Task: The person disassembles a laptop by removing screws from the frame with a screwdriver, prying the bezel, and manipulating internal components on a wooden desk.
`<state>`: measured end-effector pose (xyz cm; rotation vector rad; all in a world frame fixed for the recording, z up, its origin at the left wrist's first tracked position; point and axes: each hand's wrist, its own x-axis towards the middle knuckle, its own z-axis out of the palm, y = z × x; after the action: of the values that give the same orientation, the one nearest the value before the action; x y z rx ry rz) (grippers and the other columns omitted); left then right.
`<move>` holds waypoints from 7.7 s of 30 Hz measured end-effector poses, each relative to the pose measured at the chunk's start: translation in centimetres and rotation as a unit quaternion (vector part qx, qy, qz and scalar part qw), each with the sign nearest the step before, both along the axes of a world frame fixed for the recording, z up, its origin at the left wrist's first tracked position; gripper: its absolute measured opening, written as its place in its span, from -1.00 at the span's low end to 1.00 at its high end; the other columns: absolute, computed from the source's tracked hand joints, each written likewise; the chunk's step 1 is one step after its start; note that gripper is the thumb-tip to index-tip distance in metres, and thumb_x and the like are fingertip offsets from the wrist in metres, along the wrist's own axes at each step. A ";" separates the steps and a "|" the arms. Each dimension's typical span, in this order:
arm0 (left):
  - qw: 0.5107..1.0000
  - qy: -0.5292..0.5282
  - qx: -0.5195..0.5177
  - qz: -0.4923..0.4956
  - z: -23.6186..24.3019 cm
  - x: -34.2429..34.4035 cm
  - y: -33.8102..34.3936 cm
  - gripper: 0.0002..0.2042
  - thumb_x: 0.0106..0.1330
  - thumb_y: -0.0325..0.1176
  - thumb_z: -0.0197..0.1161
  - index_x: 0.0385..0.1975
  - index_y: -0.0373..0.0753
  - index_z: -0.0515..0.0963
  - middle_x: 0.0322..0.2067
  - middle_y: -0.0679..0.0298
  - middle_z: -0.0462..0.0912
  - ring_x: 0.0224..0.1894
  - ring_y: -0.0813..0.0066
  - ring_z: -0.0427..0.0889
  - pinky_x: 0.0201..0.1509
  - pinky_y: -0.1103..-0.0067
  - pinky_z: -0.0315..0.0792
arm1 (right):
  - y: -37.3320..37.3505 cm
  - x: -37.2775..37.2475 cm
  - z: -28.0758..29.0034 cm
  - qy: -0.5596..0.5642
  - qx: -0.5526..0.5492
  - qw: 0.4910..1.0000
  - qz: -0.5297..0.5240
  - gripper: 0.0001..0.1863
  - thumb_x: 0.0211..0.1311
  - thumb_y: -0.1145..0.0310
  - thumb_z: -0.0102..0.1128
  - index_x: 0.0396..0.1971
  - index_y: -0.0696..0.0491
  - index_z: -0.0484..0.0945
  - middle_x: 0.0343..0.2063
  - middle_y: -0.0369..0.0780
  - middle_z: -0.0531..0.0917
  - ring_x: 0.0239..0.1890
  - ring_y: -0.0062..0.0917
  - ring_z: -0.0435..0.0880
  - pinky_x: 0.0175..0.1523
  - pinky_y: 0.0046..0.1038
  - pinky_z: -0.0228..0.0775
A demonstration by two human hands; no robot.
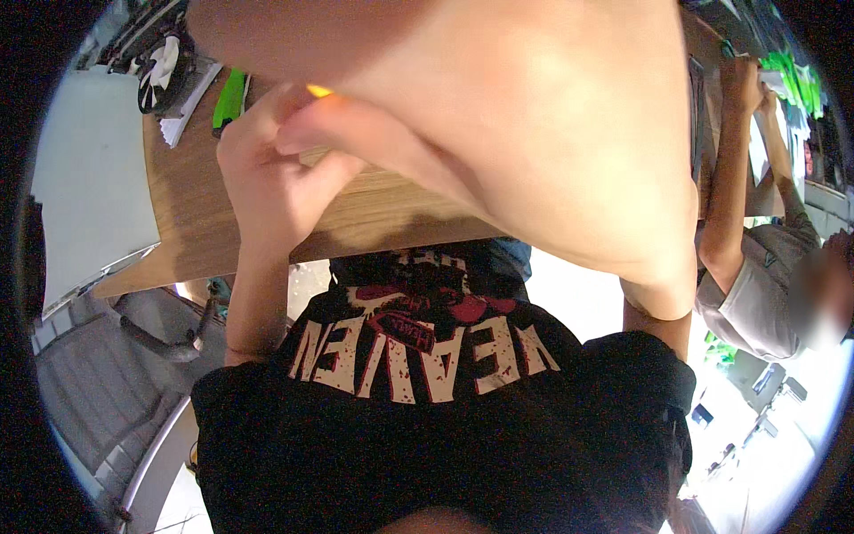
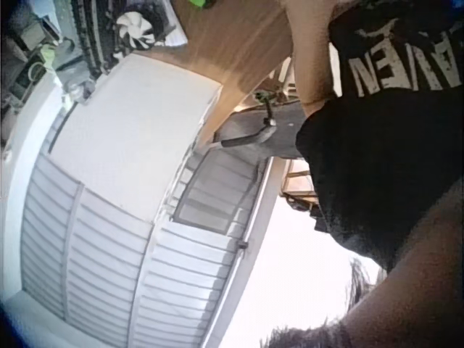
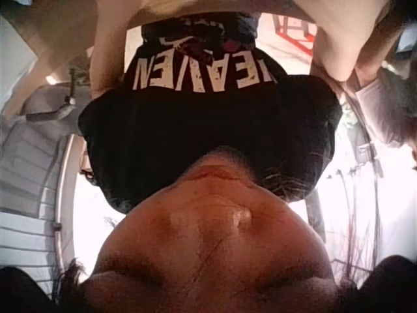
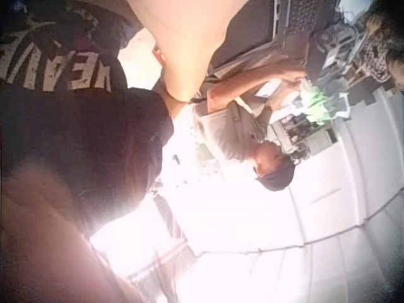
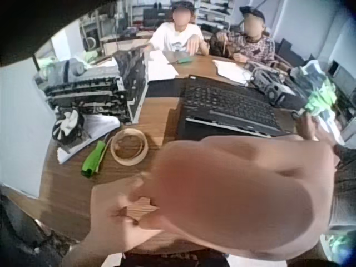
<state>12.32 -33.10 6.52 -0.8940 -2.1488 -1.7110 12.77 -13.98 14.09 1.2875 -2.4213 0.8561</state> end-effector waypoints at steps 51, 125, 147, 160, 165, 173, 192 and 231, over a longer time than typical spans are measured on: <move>0.957 -0.263 -0.110 -0.040 -4.2 0.4 -1.2 -0.78 0.21 -0.57 0.17 -0.14 -0.33 0.48 -0.33 0.23 0.56 -0.28 0.56 0.58 -0.20 0.59 0.53 | -0.4 -1.2 -2.5 -0.154 -0.212 0.964 -0.041 -0.71 -0.21 0.51 0.49 -0.76 0.15 0.46 -0.69 -0.20 0.56 -0.69 -0.55 0.53 -0.63 -0.63 0.22; 0.918 -0.376 0.064 -0.108 -5.8 0.4 -0.8 -0.68 0.26 -0.60 0.12 0.00 -0.39 0.29 -0.24 0.04 0.58 -0.25 0.47 0.64 -0.18 0.59 0.62 | 1.1 0.8 -2.5 -0.084 -0.108 0.989 -0.049 -0.78 0.07 0.51 0.28 -0.30 0.18 0.44 -0.34 -0.13 0.56 -0.35 -0.49 0.64 -0.26 -0.55 0.45; 0.988 -0.013 -0.156 -0.009 -2.0 0.7 -0.9 -0.86 0.08 -0.43 0.31 -0.36 -0.24 0.62 -0.42 0.22 0.65 -0.41 0.32 0.64 -0.34 0.55 0.50 | -1.1 -0.3 -1.6 -0.049 -0.020 0.999 0.009 -0.79 0.06 0.50 0.27 -0.31 0.16 0.45 -0.36 -0.15 0.55 -0.37 -0.48 0.63 -0.30 -0.54 0.45; 0.977 0.028 -0.207 -0.030 -2.5 0.6 -1.0 -0.88 0.01 -0.43 0.34 -0.43 -0.23 0.60 -0.42 0.24 0.65 -0.40 0.31 0.65 -0.38 0.53 0.49 | 0.0 0.3 -1.0 -0.047 -0.008 0.999 0.012 -0.80 0.05 0.49 0.26 -0.32 0.15 0.45 -0.37 -0.16 0.54 -0.38 -0.47 0.63 -0.32 -0.53 0.45; 0.977 0.108 -0.183 -0.007 -3.9 0.4 -0.8 -0.83 -0.06 -0.44 0.35 -0.43 -0.22 0.61 -0.43 0.23 0.65 -0.40 0.31 0.65 -0.41 0.54 0.49 | -0.7 -0.5 -1.1 -0.045 -0.003 0.999 0.031 -0.80 0.05 0.49 0.26 -0.33 0.14 0.45 -0.38 -0.17 0.54 -0.38 -0.47 0.62 -0.33 -0.53 0.45; 0.976 0.074 -0.198 -0.060 -3.3 0.2 -0.8 -0.80 -0.06 -0.48 0.32 -0.37 -0.24 0.61 -0.42 0.20 0.65 -0.39 0.26 0.64 -0.38 0.50 0.50 | 0.6 0.3 -0.9 -0.052 -0.017 0.998 0.015 -0.80 0.04 0.48 0.25 -0.33 0.13 0.45 -0.39 -0.17 0.53 -0.39 -0.46 0.62 -0.34 -0.52 0.45; 0.969 0.052 -0.202 -0.129 -5.5 -0.3 -2.0 -0.78 0.05 -0.51 0.25 -0.26 -0.27 0.58 -0.35 0.12 0.64 -0.36 0.17 0.63 -0.34 0.45 0.49 | 0.7 0.1 -1.7 -0.063 -0.080 0.995 0.008 -0.81 0.03 0.47 0.24 -0.35 0.11 0.46 -0.41 -0.19 0.52 -0.40 -0.45 0.62 -0.38 -0.51 0.45; 0.959 0.174 -0.215 0.058 -5.1 1.0 -0.6 -0.78 -0.08 -0.53 0.34 -0.37 -0.19 0.61 -0.44 0.23 0.66 -0.47 0.29 0.64 -0.45 0.53 0.48 | -0.4 -1.8 0.3 0.039 0.094 0.989 0.106 -0.84 0.00 0.45 0.22 -0.38 0.07 0.47 -0.45 -0.23 0.50 -0.43 -0.43 0.61 -0.44 -0.49 0.46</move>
<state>13.30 -33.71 1.40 -1.0567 -2.2989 -0.9522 10.97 -14.43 14.38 1.6385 -2.3814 0.6262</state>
